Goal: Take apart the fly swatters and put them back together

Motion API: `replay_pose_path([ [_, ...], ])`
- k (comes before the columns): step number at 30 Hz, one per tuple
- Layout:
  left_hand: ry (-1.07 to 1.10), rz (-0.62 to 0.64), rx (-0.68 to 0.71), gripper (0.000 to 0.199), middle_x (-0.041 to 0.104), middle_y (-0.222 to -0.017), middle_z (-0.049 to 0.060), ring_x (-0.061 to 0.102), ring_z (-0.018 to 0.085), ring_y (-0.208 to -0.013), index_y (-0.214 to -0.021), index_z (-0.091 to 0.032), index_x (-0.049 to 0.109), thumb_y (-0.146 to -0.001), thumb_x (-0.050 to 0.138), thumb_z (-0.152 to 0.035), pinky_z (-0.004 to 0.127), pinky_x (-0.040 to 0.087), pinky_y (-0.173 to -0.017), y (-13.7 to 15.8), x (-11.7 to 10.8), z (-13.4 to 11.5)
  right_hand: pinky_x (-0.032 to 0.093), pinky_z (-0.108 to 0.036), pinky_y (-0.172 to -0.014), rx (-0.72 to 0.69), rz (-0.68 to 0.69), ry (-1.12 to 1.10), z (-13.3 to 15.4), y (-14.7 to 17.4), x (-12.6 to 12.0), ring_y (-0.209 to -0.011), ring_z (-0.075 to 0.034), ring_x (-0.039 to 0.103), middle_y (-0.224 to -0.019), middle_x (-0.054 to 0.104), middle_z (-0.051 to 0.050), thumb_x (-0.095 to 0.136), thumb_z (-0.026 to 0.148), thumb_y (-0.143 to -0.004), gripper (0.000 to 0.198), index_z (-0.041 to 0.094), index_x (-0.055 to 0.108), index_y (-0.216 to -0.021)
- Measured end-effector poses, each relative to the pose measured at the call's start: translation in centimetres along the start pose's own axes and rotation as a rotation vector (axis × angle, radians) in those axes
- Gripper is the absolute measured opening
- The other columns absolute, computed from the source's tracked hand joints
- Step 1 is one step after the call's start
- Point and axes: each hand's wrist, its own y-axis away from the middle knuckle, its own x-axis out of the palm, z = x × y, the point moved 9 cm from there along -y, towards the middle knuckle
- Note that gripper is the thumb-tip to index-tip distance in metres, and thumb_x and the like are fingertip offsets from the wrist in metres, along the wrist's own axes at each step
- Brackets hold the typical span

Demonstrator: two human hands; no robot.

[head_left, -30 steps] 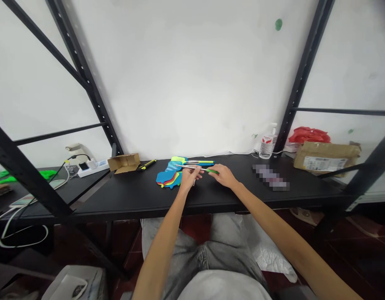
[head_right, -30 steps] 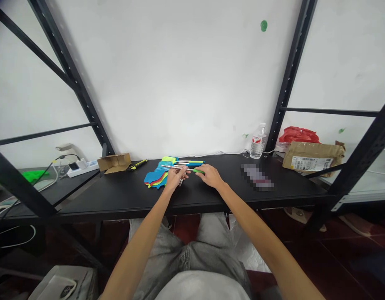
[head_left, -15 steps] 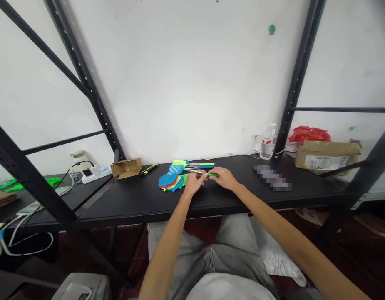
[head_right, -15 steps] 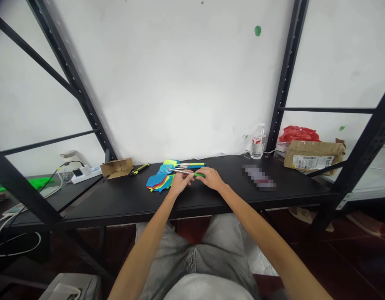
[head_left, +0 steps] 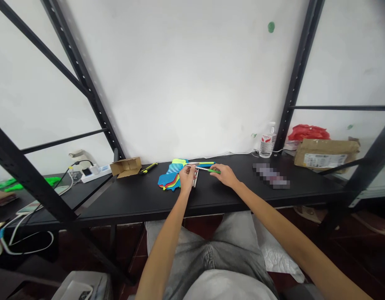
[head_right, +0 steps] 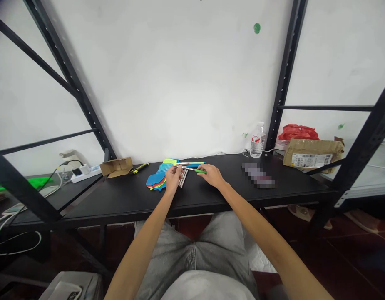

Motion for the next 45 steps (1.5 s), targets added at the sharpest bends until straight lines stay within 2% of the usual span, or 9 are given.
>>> replay_pose_path([
  [7,-0.01,0.079,-0.021,0.044,0.069,-0.076,0.005,0.053,0.009,-0.048,-0.089,-0.014,0.07,-0.08,0.066,-0.057,0.023,0.041,-0.048,-0.2,0.6,0.4,0.045,-0.028,-0.072,0.032,-0.001,-0.038,-0.5,0.1,0.0,-0.079,-0.018,0.064,-0.085,0.071,-0.001,0.069,0.033,-0.085,0.012,0.025,0.068,-0.094],
  [16,-0.01,0.136,-0.024,0.047,0.073,-0.081,0.007,0.055,0.01,-0.05,-0.092,-0.014,0.072,-0.078,0.067,-0.059,0.023,0.041,-0.048,-0.2,0.8,0.8,0.042,-0.027,-0.069,0.017,0.036,0.007,-0.2,0.3,-0.3,-0.075,-0.018,0.063,-0.085,0.072,-0.001,0.064,0.036,-0.089,0.013,0.026,0.07,-0.096],
  [22,-0.069,0.127,-0.016,0.047,0.074,-0.082,0.008,0.056,0.011,-0.05,-0.089,-0.014,0.073,-0.08,0.064,-0.06,0.024,0.041,-0.05,-0.1,0.8,0.3,0.04,-0.026,-0.067,-0.004,0.07,0.055,0.5,0.3,0.0,-0.073,-0.018,0.064,-0.085,0.073,-0.001,0.053,0.037,-0.096,0.021,0.026,0.07,-0.101],
  [26,-0.202,0.082,0.006,0.047,0.073,-0.078,0.008,0.059,0.013,-0.053,-0.076,-0.016,0.071,-0.085,0.058,-0.06,0.024,0.042,-0.053,0.2,0.4,0.1,0.04,-0.025,-0.069,0.003,0.079,0.046,1.0,0.2,0.1,-0.074,-0.017,0.065,-0.079,0.072,0.0,0.044,0.034,-0.1,0.027,0.026,0.069,-0.096],
  [31,-0.318,0.072,0.036,0.046,0.072,-0.073,0.007,0.061,0.017,-0.058,-0.071,-0.018,0.069,-0.086,0.055,-0.06,0.026,0.042,-0.06,0.7,0.7,-0.4,0.039,-0.026,-0.065,0.036,0.066,0.097,1.0,0.4,-0.1,-0.072,-0.018,0.065,-0.08,0.072,0.0,0.048,0.041,-0.099,0.026,0.026,0.069,-0.099],
  [35,-0.538,0.034,0.161,0.04,0.07,-0.072,0.007,0.06,0.021,-0.069,-0.076,-0.021,0.072,-0.086,0.057,-0.057,0.029,0.041,-0.068,1.1,-0.3,-2.7,0.04,-0.027,-0.065,0.039,0.037,0.126,0.8,0.4,-0.4,-0.077,-0.019,0.065,-0.092,0.074,-0.001,0.055,0.045,-0.094,0.025,0.028,0.07,-0.102],
  [39,-0.802,-0.038,0.268,0.029,0.069,-0.078,0.008,0.061,0.025,-0.083,-0.078,-0.023,0.073,-0.088,0.055,-0.043,0.033,0.04,-0.078,1.6,-3.7,-4.9,0.04,-0.027,-0.065,0.071,0.035,0.143,0.2,0.4,-0.3,-0.079,-0.02,0.065,-0.094,0.074,-0.001,0.053,0.043,-0.096,0.024,0.028,0.071,-0.101],
  [42,-1.094,0.04,0.257,0.026,0.068,-0.076,0.01,0.062,0.028,-0.086,-0.067,-0.022,0.07,-0.084,0.057,-0.038,0.036,0.038,-0.082,1.9,-5.6,-4.6,0.04,-0.027,-0.065,0.079,0.036,0.142,0.2,0.4,-0.3,-0.079,-0.02,0.065,-0.095,0.074,-0.002,0.053,0.043,-0.096,0.025,0.028,0.072,-0.101],
  [45,-1.264,0.1,0.252,0.03,0.068,-0.074,0.012,0.063,0.03,-0.084,-0.061,-0.022,0.067,-0.082,0.059,-0.042,0.04,0.037,-0.085,2.5,-6.3,-4.0,0.039,-0.027,-0.064,0.082,0.03,0.136,0.3,0.4,-0.4,-0.077,-0.019,0.064,-0.094,0.074,-0.002,0.053,0.044,-0.095,0.026,0.028,0.072,-0.101],
])
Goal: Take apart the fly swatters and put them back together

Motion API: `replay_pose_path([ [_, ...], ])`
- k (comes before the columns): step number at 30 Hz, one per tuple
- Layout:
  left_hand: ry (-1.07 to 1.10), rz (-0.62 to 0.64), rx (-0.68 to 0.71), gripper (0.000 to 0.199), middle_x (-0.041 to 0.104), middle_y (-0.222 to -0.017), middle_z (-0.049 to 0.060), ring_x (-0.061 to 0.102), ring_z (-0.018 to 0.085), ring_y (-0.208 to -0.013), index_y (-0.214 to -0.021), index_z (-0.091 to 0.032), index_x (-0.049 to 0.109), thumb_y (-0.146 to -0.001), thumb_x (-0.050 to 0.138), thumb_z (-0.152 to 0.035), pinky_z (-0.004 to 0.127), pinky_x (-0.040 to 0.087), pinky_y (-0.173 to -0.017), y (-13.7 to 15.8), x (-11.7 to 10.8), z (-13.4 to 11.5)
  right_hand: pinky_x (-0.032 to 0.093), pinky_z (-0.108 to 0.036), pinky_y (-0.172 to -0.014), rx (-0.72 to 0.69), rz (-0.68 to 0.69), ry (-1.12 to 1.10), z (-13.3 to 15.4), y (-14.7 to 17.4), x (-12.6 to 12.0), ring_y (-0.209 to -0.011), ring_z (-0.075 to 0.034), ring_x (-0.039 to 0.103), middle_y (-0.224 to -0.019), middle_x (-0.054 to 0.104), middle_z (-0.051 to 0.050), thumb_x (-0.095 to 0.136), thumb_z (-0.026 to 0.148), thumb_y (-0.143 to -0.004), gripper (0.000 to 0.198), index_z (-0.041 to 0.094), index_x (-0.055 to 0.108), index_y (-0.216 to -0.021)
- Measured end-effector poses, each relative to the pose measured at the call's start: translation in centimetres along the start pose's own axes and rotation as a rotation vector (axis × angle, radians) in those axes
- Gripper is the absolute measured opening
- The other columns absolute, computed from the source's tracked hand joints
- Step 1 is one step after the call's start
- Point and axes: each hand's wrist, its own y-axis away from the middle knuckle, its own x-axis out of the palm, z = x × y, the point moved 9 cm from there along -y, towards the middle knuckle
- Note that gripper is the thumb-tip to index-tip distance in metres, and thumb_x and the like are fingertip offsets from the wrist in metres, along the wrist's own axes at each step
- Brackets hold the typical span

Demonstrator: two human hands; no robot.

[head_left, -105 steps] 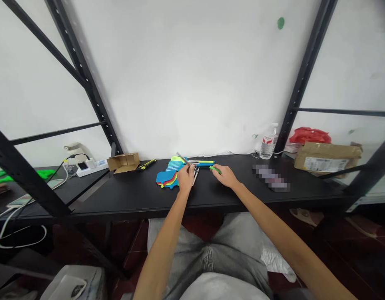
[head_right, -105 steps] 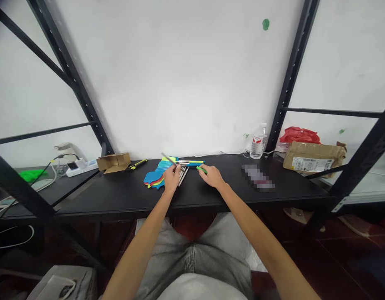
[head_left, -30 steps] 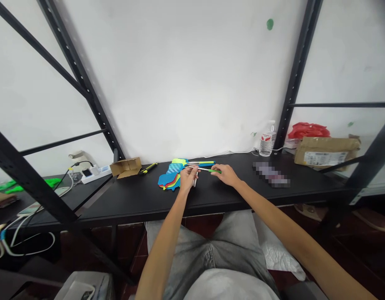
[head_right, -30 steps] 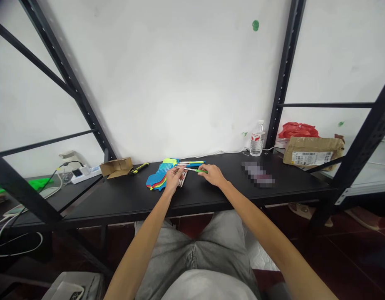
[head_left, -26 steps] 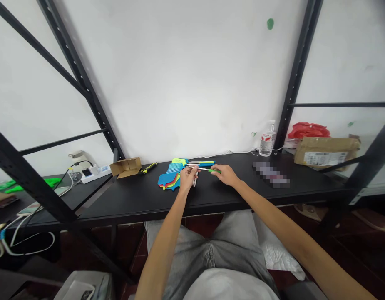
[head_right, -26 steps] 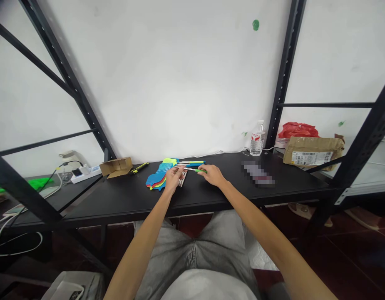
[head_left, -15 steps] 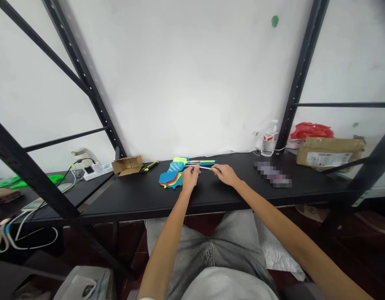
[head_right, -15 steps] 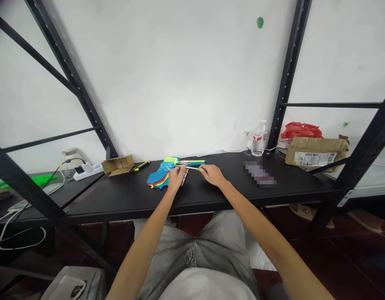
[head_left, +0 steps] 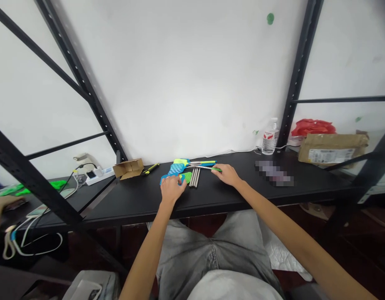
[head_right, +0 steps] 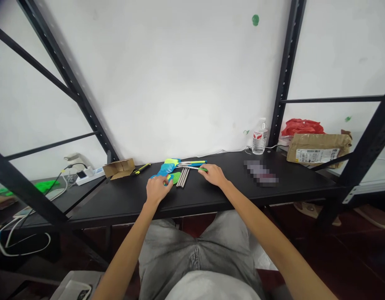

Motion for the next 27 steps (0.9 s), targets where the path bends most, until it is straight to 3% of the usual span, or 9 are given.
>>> replay_pose_path([
  [6,-0.19,0.105,-0.043,0.035,0.068,-0.071,0.015,0.064,0.032,-0.078,-0.063,-0.02,0.07,-0.08,0.062,-0.049,0.043,0.04,-0.081,0.4,1.7,0.5,0.038,-0.027,-0.063,0.017,0.001,-0.013,-0.1,-0.1,0.0,-0.074,-0.019,0.063,-0.089,0.073,-0.002,0.053,0.044,-0.095,0.026,0.028,0.073,-0.099],
  [12,-0.212,0.168,-0.109,0.034,0.071,-0.078,0.016,0.066,0.032,-0.081,-0.072,-0.019,0.072,-0.086,0.056,-0.045,0.038,0.043,-0.075,0.4,2.1,1.0,0.036,-0.026,-0.063,0.015,0.006,-0.018,0.0,-0.1,0.0,-0.073,-0.018,0.063,-0.088,0.073,-0.003,0.052,0.044,-0.095,0.028,0.026,0.073,-0.098],
  [18,-0.226,0.22,-0.239,0.037,0.072,-0.087,0.013,0.067,0.03,-0.087,-0.089,-0.02,0.072,-0.086,0.057,-0.054,0.035,0.046,-0.076,0.4,2.0,1.6,0.035,-0.026,-0.064,0.019,0.033,0.0,0.2,0.0,0.1,-0.077,-0.018,0.063,-0.091,0.074,-0.002,0.051,0.044,-0.096,0.028,0.026,0.072,-0.1],
  [22,-0.225,0.214,-0.203,0.041,0.072,-0.094,0.014,0.067,0.03,-0.092,-0.105,-0.021,0.072,-0.087,0.058,-0.055,0.035,0.046,-0.079,0.3,2.2,1.2,0.036,-0.026,-0.067,0.02,0.044,0.011,0.2,0.0,0.2,-0.08,-0.019,0.064,-0.093,0.074,-0.003,0.05,0.044,-0.096,0.028,0.026,0.072,-0.1],
  [27,-0.217,0.235,-0.187,0.037,0.072,-0.095,0.015,0.067,0.029,-0.092,-0.098,-0.02,0.074,-0.09,0.056,-0.05,0.033,0.046,-0.078,0.3,2.6,1.2,0.036,-0.026,-0.066,0.023,0.048,0.017,0.2,-0.1,0.3,-0.08,-0.019,0.064,-0.092,0.074,-0.003,0.049,0.045,-0.097,0.03,0.026,0.072,-0.1],
])
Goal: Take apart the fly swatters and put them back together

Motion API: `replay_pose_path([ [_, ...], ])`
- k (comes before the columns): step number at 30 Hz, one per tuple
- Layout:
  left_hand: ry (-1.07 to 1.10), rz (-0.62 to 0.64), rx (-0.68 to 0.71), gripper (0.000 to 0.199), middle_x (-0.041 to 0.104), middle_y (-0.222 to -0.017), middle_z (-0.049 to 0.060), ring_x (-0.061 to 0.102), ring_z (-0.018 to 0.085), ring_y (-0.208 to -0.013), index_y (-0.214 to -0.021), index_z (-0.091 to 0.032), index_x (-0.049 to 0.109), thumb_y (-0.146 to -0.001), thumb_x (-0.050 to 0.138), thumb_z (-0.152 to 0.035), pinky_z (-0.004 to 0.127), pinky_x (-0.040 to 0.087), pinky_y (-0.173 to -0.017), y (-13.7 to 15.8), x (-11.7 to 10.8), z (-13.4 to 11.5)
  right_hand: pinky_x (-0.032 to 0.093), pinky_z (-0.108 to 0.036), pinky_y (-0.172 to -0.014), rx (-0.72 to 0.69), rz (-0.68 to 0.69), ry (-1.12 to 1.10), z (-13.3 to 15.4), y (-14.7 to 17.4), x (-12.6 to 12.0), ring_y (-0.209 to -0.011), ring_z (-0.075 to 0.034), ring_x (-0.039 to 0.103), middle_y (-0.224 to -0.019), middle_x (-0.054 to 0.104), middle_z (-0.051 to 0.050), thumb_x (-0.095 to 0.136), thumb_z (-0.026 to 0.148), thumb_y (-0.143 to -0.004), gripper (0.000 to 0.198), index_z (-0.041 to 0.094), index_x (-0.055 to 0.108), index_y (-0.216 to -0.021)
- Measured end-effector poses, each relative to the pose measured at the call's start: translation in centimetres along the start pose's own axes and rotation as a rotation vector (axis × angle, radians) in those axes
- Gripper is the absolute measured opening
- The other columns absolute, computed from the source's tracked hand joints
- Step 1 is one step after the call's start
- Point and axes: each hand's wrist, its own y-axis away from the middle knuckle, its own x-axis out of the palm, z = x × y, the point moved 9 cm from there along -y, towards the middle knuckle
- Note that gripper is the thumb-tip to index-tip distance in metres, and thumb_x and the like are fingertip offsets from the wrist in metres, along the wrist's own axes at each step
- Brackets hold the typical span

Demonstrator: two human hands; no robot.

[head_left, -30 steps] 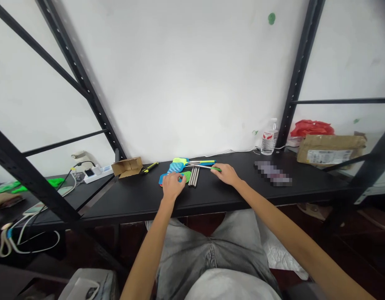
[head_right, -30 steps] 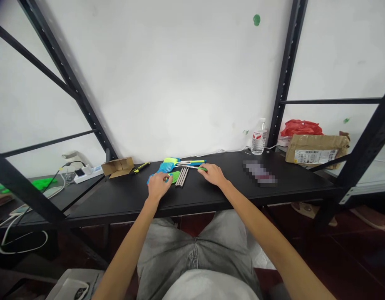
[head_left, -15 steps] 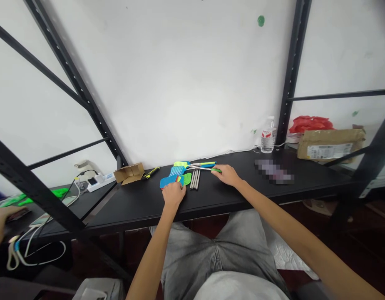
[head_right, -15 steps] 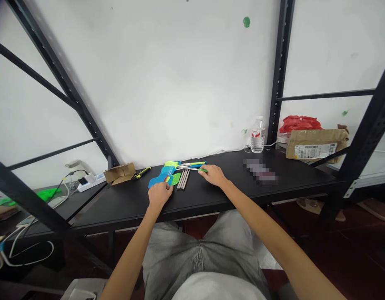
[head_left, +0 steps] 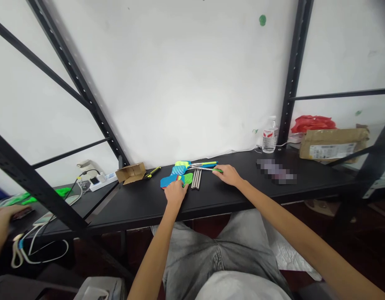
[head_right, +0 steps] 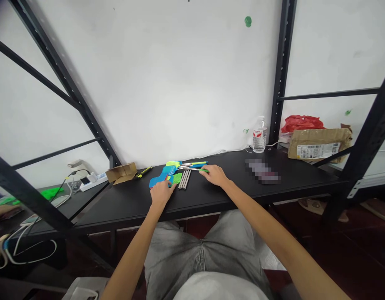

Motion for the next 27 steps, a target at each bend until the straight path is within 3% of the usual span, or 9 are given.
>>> replay_pose_path([
  [4,0.021,-0.036,0.034,0.029,0.072,-0.096,0.013,0.067,0.028,-0.091,-0.096,-0.019,0.073,-0.091,0.057,-0.042,0.032,0.046,-0.075,0.1,-0.4,-0.3,0.036,-0.026,-0.067,-0.008,-0.005,-0.001,0.1,0.0,0.0,-0.079,-0.019,0.064,-0.092,0.074,-0.003,0.049,0.045,-0.097,0.03,0.026,0.072,-0.099],
  [7,0.035,-0.063,0.057,0.029,0.073,-0.098,0.012,0.068,0.028,-0.091,-0.107,-0.021,0.071,-0.09,0.058,-0.041,0.032,0.046,-0.073,0.3,-0.7,-0.5,0.037,-0.026,-0.067,-0.015,-0.009,-0.006,0.1,0.1,-0.1,-0.078,-0.019,0.064,-0.092,0.074,-0.004,0.049,0.044,-0.097,0.03,0.025,0.072,-0.1],
  [12,0.049,-0.018,0.082,0.024,0.073,-0.098,0.012,0.068,0.027,-0.092,-0.1,-0.022,0.073,-0.092,0.055,-0.036,0.031,0.045,-0.074,0.4,-0.4,-0.7,0.036,-0.026,-0.067,-0.015,-0.007,-0.011,0.2,0.1,-0.1,-0.078,-0.019,0.064,-0.092,0.074,-0.004,0.049,0.045,-0.097,0.031,0.025,0.072,-0.1],
  [16,0.035,-0.025,0.082,0.025,0.072,-0.096,0.013,0.067,0.027,-0.094,-0.107,-0.022,0.072,-0.093,0.054,-0.032,0.031,0.045,-0.076,0.4,-0.5,-0.7,0.036,-0.026,-0.067,-0.005,-0.002,-0.01,0.1,0.1,-0.1,-0.077,-0.019,0.064,-0.091,0.074,-0.004,0.049,0.045,-0.097,0.031,0.025,0.072,-0.1],
  [23,0.061,-0.166,0.061,0.033,0.072,-0.093,0.012,0.066,0.026,-0.091,-0.12,-0.021,0.068,-0.092,0.051,-0.028,0.031,0.044,-0.075,0.5,-1.8,-0.5,0.036,-0.026,-0.067,-0.014,-0.008,-0.002,0.0,0.1,0.0,-0.076,-0.019,0.063,-0.089,0.074,-0.003,0.047,0.046,-0.098,0.032,0.026,0.072,-0.099],
  [27,0.254,-0.248,0.016,0.046,0.073,-0.089,0.008,0.067,0.024,-0.086,-0.134,-0.019,0.058,-0.09,0.052,-0.027,0.03,0.044,-0.074,0.4,-2.3,0.4,0.036,-0.026,-0.068,-0.011,-0.007,0.003,-0.1,0.0,0.1,-0.079,-0.019,0.064,-0.09,0.074,-0.003,0.047,0.047,-0.097,0.032,0.026,0.072,-0.1],
])
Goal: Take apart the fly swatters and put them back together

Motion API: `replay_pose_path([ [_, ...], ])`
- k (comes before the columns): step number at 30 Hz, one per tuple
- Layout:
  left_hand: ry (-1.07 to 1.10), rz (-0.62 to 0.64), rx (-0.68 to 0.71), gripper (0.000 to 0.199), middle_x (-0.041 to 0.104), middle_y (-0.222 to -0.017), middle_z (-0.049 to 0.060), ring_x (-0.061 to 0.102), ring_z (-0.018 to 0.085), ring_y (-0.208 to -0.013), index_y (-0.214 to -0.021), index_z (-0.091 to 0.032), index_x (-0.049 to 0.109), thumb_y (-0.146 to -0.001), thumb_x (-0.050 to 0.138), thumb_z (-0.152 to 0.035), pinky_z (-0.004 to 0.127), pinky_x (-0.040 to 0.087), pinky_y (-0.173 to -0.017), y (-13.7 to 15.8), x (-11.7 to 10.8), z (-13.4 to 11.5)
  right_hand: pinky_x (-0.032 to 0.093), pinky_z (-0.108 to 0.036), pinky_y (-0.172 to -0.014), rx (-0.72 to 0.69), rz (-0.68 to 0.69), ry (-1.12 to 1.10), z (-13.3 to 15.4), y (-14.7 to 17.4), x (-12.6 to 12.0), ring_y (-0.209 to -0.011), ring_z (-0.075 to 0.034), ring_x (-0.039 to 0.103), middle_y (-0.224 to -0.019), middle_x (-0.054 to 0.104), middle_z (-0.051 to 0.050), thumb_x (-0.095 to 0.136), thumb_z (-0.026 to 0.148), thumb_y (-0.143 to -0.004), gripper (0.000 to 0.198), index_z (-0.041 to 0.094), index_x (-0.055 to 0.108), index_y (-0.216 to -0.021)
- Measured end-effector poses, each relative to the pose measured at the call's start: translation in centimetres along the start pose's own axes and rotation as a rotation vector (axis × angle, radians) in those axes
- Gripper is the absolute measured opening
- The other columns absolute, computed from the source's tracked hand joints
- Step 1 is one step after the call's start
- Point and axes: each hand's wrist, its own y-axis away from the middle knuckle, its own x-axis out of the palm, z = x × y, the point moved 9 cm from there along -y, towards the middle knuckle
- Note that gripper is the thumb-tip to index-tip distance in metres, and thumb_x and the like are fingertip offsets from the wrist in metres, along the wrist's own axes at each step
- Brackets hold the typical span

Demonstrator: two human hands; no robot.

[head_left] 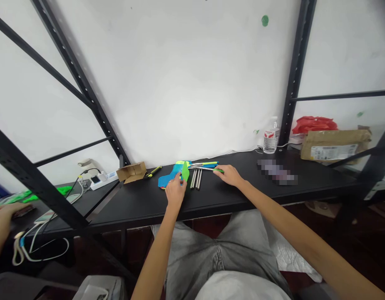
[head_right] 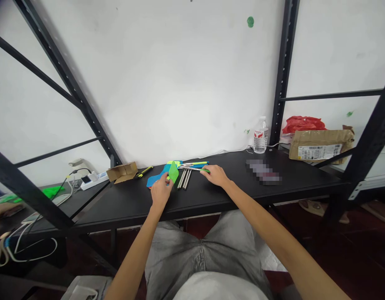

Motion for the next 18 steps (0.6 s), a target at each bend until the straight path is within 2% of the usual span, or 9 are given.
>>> replay_pose_path([
  [5,0.274,-0.024,-0.05,0.069,0.069,-0.078,0.002,0.066,0.02,-0.076,-0.148,-0.013,0.041,-0.081,0.054,-0.022,0.028,0.046,-0.074,-0.5,-0.1,1.3,0.037,-0.026,-0.068,-0.012,0.024,-0.008,0.1,0.0,0.2,-0.079,-0.019,0.065,-0.09,0.074,-0.004,0.048,0.046,-0.097,0.032,0.026,0.073,-0.1],
  [8,0.329,-0.007,-0.038,0.072,0.065,-0.075,0.0,0.062,0.018,-0.07,-0.148,-0.011,0.041,-0.078,0.053,-0.021,0.027,0.045,-0.071,-0.8,0.1,1.4,0.038,-0.026,-0.067,-0.023,0.033,-0.009,0.2,0.1,0.3,-0.078,-0.019,0.065,-0.091,0.075,-0.003,0.05,0.046,-0.096,0.031,0.026,0.073,-0.1],
  [11,0.338,0.017,-0.082,0.068,0.064,-0.074,0.001,0.06,0.018,-0.069,-0.143,-0.012,0.047,-0.076,0.053,-0.022,0.028,0.044,-0.069,-0.8,0.4,1.8,0.038,-0.026,-0.067,-0.029,0.039,-0.007,0.2,0.1,0.4,-0.079,-0.02,0.066,-0.091,0.075,-0.003,0.05,0.046,-0.096,0.03,0.026,0.073,-0.1],
  [13,0.337,0.046,-0.096,0.057,0.066,-0.075,0.003,0.06,0.019,-0.069,-0.132,-0.014,0.057,-0.076,0.052,-0.022,0.028,0.044,-0.068,-0.8,0.7,1.8,0.038,-0.026,-0.067,-0.029,0.041,-0.004,0.2,0.1,0.4,-0.079,-0.02,0.066,-0.09,0.075,-0.003,0.05,0.045,-0.096,0.03,0.026,0.073,-0.099],
  [15,0.324,0.073,-0.082,0.04,0.066,-0.074,0.003,0.059,0.019,-0.069,-0.112,-0.016,0.067,-0.077,0.049,-0.023,0.028,0.042,-0.067,-0.7,0.8,1.7,0.038,-0.026,-0.067,-0.028,0.041,-0.004,0.2,0.1,0.4,-0.079,-0.02,0.066,-0.09,0.075,-0.003,0.05,0.045,-0.096,0.03,0.026,0.073,-0.099],
  [18,0.275,0.06,-0.086,0.023,0.061,-0.066,0.003,0.055,0.018,-0.064,-0.08,-0.019,0.066,-0.081,0.044,-0.026,0.027,0.037,-0.062,-0.7,0.6,2.0,0.038,-0.026,-0.067,-0.032,0.043,-0.011,0.2,0.1,0.4,-0.079,-0.019,0.066,-0.09,0.075,-0.003,0.051,0.045,-0.096,0.029,0.026,0.073,-0.099],
])
